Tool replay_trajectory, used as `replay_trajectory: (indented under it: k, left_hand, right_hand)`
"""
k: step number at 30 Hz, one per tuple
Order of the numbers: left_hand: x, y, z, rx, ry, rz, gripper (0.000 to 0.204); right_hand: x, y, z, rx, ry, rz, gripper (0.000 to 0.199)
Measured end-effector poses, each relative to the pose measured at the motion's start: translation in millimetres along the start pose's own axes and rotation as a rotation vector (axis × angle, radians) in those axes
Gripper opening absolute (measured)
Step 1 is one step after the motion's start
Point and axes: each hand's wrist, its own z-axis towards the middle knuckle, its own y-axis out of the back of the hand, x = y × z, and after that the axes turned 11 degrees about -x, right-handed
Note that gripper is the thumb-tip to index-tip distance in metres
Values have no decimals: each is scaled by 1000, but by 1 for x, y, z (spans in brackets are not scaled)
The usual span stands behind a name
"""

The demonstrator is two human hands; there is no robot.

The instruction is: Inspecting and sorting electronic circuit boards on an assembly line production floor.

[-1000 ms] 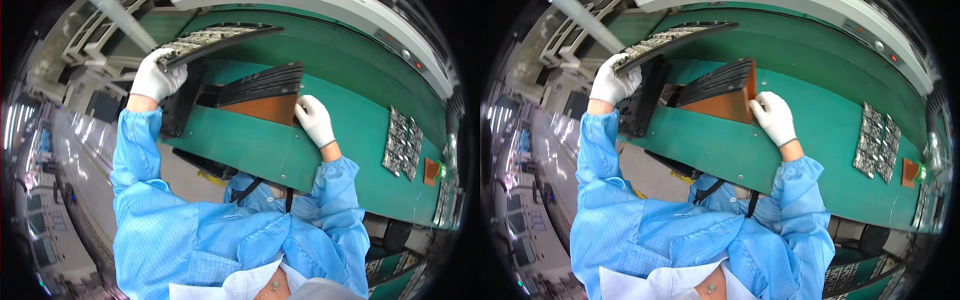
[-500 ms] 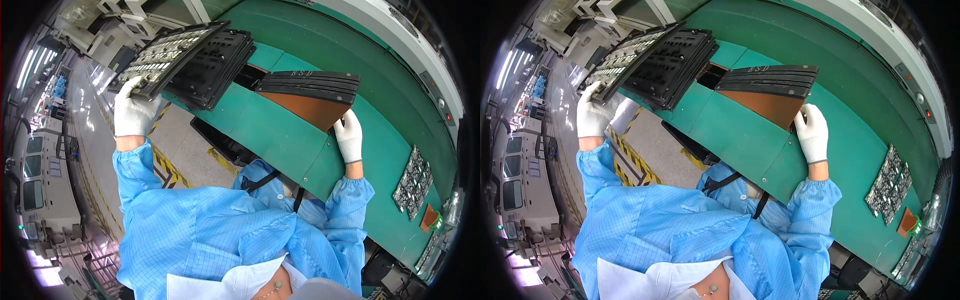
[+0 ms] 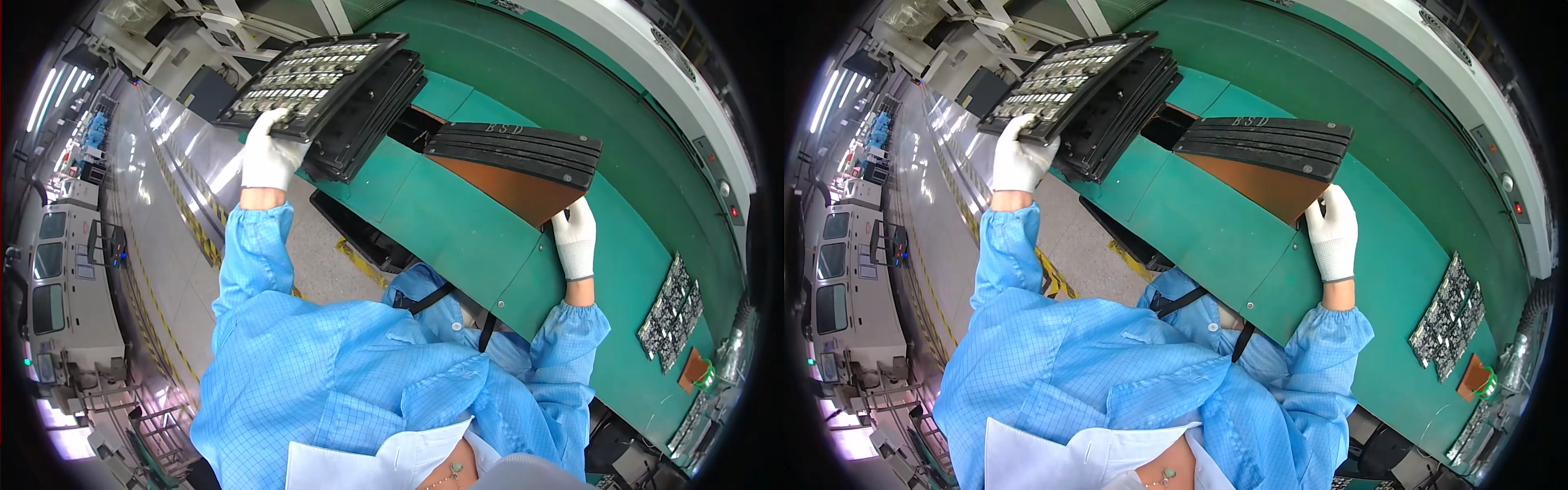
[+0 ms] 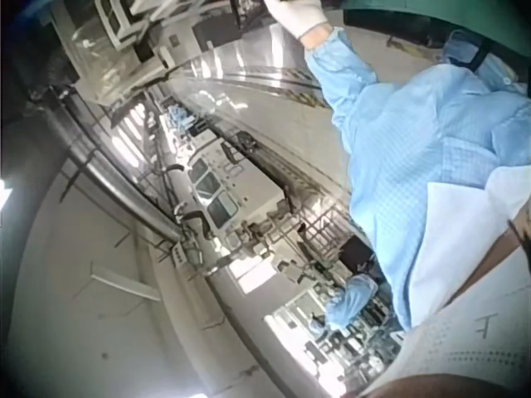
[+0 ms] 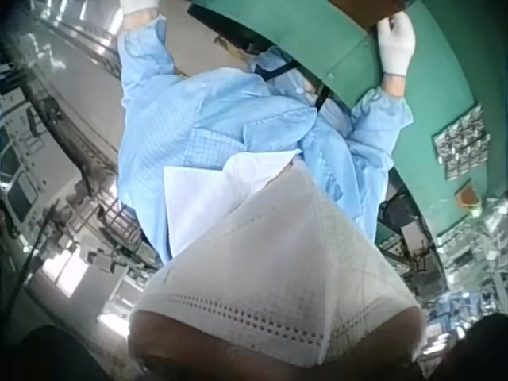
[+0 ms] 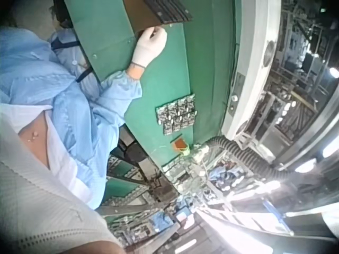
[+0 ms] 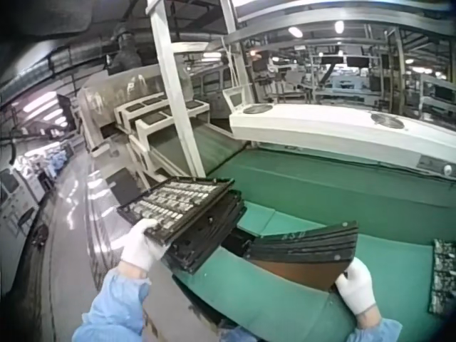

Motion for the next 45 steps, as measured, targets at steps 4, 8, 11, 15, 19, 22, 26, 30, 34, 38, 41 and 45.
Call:
replay_trajectory:
  k: [4, 8, 11, 15, 19, 22, 26, 30, 34, 38, 41, 45]
  left_hand:
    - [14, 14, 21, 32, 49, 72, 25]
    - [11, 9, 11, 29, 133, 174, 20]
    - [0, 8, -4, -13, 181, 226, 28]
    - [-24, 22, -7, 111, 377, 594, 35]
    - [-15, 41, -9, -56, 296, 660, 28]
    - [-8, 43, -12, -101, 195, 584, 26]
    - [-11, 45, -8, -78, 130, 587, 27]
    - [-14, 43, -9, -72, 119, 759, 41]
    - [-15, 27, -28, -51, -19, 1191, 59]
    - [-27, 21, -31, -86, -398, 1542, 54]
    - [-17, 12, -56, 198, -979, 1602, 47]
    - [12, 14, -57, 290, -1153, 1675, 65]
  right_hand:
    - [-2, 5, 2, 107, -54, -39, 25]
    - [-1, 6, 2, 112, -43, -58, 23]
    - [8, 5, 3, 84, -17, -39, 21]
    - [7, 3, 2, 58, 4, -22, 19]
    - [8, 2, 0, 64, 24, -26, 19]
    - [-2, -1, -1, 39, 17, 11, 21]
    - [-5, 3, -2, 130, -23, -21, 22]
    - [-12, 2, -2, 116, 31, 6, 21]
    - [-6, 3, -2, 152, -74, 98, 22]
    - [-10, 5, -2, 166, -89, 25, 23]
    - [-17, 3, -5, 154, -51, 5, 25]
    - [-9, 3, -3, 154, -85, 55, 27]
